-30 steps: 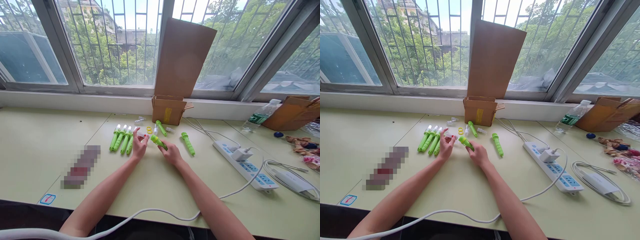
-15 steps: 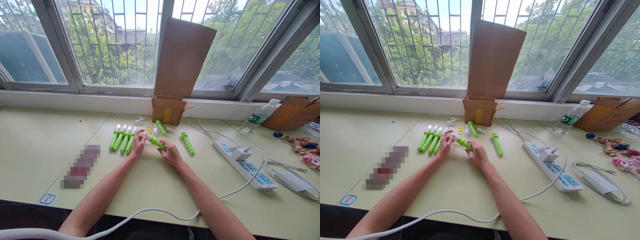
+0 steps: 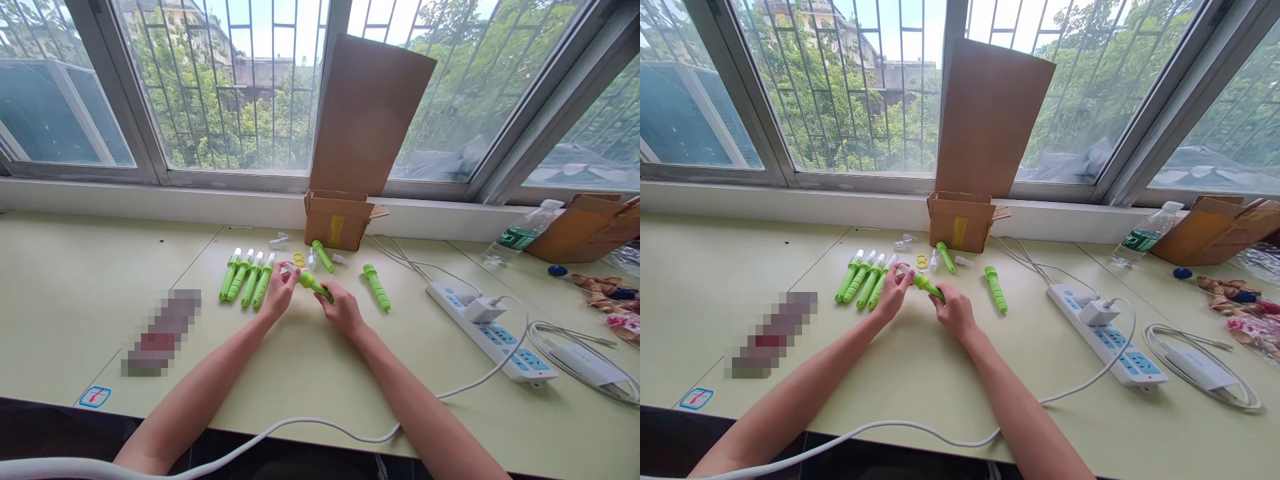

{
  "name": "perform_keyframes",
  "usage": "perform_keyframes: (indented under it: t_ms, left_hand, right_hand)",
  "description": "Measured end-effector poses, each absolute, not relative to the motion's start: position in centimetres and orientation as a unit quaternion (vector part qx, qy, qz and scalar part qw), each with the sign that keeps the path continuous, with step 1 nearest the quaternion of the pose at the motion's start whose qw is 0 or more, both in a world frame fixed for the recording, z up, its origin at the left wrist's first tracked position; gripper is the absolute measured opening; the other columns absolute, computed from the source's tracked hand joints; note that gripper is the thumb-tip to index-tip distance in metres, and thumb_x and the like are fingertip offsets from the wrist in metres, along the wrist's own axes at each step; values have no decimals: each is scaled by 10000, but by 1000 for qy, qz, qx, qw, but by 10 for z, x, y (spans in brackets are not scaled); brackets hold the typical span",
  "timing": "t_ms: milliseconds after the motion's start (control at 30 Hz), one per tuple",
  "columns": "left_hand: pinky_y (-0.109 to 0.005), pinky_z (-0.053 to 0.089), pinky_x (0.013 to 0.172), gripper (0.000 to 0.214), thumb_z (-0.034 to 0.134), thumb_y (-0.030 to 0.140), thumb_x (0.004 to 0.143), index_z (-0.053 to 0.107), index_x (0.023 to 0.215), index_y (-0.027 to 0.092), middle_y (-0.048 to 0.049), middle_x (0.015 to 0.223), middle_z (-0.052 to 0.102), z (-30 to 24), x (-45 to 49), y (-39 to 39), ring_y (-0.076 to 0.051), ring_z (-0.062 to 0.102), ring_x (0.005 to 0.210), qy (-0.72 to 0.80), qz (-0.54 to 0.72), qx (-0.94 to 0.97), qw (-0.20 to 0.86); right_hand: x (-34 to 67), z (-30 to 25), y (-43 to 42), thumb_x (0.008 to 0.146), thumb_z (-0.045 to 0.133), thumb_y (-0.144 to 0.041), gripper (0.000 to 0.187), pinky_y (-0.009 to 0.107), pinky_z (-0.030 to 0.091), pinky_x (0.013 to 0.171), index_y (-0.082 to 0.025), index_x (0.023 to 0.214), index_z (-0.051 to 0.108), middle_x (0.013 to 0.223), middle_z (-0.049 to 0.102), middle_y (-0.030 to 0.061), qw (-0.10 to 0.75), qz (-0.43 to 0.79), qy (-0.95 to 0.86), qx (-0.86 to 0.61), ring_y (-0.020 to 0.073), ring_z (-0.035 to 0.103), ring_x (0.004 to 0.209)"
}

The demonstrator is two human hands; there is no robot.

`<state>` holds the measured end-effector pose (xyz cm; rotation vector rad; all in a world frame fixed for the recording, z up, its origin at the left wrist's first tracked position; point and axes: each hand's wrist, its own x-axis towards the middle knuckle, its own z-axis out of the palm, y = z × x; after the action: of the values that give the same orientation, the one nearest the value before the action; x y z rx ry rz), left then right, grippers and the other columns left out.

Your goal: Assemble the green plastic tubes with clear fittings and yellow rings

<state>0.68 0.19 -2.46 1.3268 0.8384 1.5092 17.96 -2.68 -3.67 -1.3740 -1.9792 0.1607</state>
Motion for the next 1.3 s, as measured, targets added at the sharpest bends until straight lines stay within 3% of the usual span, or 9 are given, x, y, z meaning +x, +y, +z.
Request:
perform_keyframes:
  t_ms: [133,400,533,667,900,1067,1300]
  left_hand:
    - [-335,518,770,365,594,434,822,435,1027,177,-85,878,683,-23,10,-1,-193,670,846,337,610,544,468]
    - [-335,507,800,445,588,482,814,449,1128,199,-82,932,688,-17,12,-9,-203,662,893,346,578,591,443]
    - [-347,494,822,467,451,533,877,464,1197,194,-82,964,682,-18,5,-8,-208,647,919,371,575,616,391]
    - [-363,476,863,381,343,453,940,477,1201,210,-81,1034,665,-23,-1,-4,-205,627,975,382,576,656,303]
    - [-455,388,996,405,486,319,872,442,1257,199,-135,1244,553,-45,-2,12,-273,466,1224,442,485,745,119]
    - [-501,264,1079,532,571,321,797,406,1283,182,-152,1350,445,-58,0,17,-327,325,1324,479,417,769,81]
    - [-460,373,952,511,613,302,754,443,1222,189,-142,1154,513,-54,0,16,-319,470,1115,510,385,769,7]
  right_hand:
    - [178,-33,-30,892,415,-331,233,254,377,588,-214,967,603,777,675,37,317,78,-772,-545,187,598,647]
    - [178,-34,-28,797,540,-386,230,255,367,536,-213,942,585,677,639,21,314,86,-770,-549,185,553,573]
    - [178,-35,-25,803,522,-358,193,259,390,552,-212,910,590,668,633,20,344,93,-761,-542,181,548,568]
    - [180,-35,-23,802,517,-366,175,261,400,555,-212,851,584,643,613,17,363,85,-745,-554,178,539,560]
    - [182,-36,-22,803,509,-372,172,264,407,553,-220,841,579,629,601,10,377,89,-731,-561,176,532,548]
    - [181,-36,-23,802,508,-379,169,259,403,544,-221,801,568,618,588,4,380,89,-732,-559,169,520,537]
    - [181,-37,-22,802,507,-385,179,261,408,554,-221,821,576,625,591,9,381,91,-730,-560,175,527,554]
